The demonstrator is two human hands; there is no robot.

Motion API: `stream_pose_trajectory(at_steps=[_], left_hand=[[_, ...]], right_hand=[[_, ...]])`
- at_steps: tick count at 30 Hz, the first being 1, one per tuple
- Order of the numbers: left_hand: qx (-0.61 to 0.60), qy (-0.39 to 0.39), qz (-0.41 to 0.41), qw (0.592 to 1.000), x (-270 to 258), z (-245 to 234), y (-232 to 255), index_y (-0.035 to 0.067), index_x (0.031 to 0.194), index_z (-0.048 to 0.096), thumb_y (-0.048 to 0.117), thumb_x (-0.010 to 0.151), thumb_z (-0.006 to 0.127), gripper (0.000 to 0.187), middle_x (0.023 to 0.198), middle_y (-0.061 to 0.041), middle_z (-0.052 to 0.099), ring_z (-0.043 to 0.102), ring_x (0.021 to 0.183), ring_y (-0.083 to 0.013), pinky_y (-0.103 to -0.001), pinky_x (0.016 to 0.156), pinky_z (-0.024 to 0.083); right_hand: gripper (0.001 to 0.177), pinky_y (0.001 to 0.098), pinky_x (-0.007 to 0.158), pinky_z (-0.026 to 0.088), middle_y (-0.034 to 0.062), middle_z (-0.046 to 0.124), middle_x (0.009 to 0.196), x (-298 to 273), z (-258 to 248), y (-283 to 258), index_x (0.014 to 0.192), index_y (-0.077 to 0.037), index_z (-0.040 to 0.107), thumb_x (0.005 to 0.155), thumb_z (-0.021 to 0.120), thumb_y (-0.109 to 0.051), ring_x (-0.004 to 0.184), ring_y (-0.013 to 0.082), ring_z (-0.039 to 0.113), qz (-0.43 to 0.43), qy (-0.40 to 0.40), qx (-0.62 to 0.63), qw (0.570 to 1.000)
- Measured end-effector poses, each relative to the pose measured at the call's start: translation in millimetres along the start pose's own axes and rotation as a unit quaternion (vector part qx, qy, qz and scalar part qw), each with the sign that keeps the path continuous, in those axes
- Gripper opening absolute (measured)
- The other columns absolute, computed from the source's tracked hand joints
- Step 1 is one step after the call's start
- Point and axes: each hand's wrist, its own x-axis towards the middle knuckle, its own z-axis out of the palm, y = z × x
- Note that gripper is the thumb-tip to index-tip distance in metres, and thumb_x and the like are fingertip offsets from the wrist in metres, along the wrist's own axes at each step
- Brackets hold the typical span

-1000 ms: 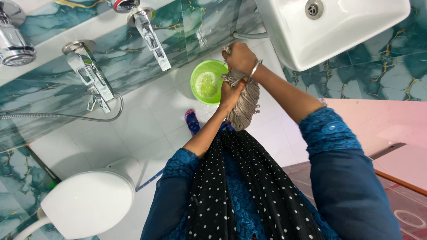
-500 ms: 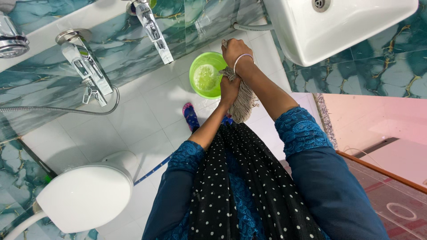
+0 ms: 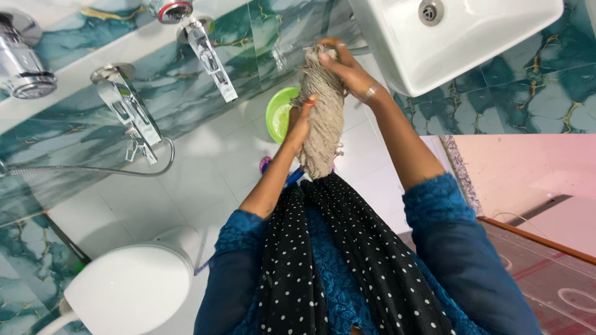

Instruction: The person dips a mop into a bucket of water, wrings the mop head by hand to remove excess liquid, and then mops the floor of the room.

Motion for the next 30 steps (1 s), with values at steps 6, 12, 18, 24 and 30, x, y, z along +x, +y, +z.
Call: stream_pose_trajectory(at_steps=[6,12,18,24,30], left_hand=[[-0.179,-0.145,-0.022,0.973,-6,-11,54,0.006,0.151,0.046,0.052,0.101,0.054,0.069,0.149,-0.007,0.054,0.061,0.125,-0.0143,-0.032,0.103,0.053],[-0.166,-0.274,-0.118,0.940,-1,-9,59,0.007,0.161,0.030,0.068,0.094,0.053,0.094,0.156,-0.023,0.045,0.053,0.133,-0.0309,-0.045,0.105,0.052],[-0.147,-0.318,-0.164,0.922,12,-44,-34,0.017,0.166,0.013,0.084,0.074,0.052,0.120,0.166,-0.017,0.029,0.037,0.148,-0.0337,-0.054,0.114,0.042],[-0.021,-0.320,0.066,0.945,-16,-32,-57,0.006,0.164,0.017,0.059,0.068,0.088,0.130,0.165,-0.020,0.032,0.031,0.152,-0.0338,-0.049,0.122,0.029],[0.027,-0.196,0.059,0.979,-49,8,-11,0.000,0.160,0.020,0.040,0.077,0.087,0.114,0.151,-0.019,0.049,0.050,0.140,-0.0289,-0.042,0.116,0.042]], right_hand=[[0.133,0.0489,0.115,0.045,0.0124,0.027,0.167,-58,7,52,0.164,-0.013,0.007,0.069,0.077,-0.075,0.146,0.0244,0.043,-0.024,-0.104,0.301,0.948],[0.104,0.0449,0.119,0.045,0.0190,0.058,0.144,-54,-8,43,0.155,0.003,0.040,0.070,0.092,-0.028,0.135,0.0348,0.057,-0.082,-0.070,0.404,0.908],[0.094,0.0457,0.114,0.051,0.0187,0.064,0.133,-53,-13,36,0.150,0.002,0.044,0.066,0.086,-0.008,0.126,0.0356,0.064,-0.111,0.008,0.385,0.916],[0.087,0.0461,0.110,0.055,0.0201,0.066,0.132,-57,-26,23,0.149,0.004,0.047,0.071,0.085,-0.005,0.120,0.0331,0.068,-0.060,0.085,0.455,0.884],[0.085,0.0416,0.109,0.056,0.0137,0.066,0.133,-45,-21,14,0.146,-0.001,0.042,0.073,0.087,-0.003,0.122,0.0262,0.068,-0.027,0.061,0.251,0.966]])
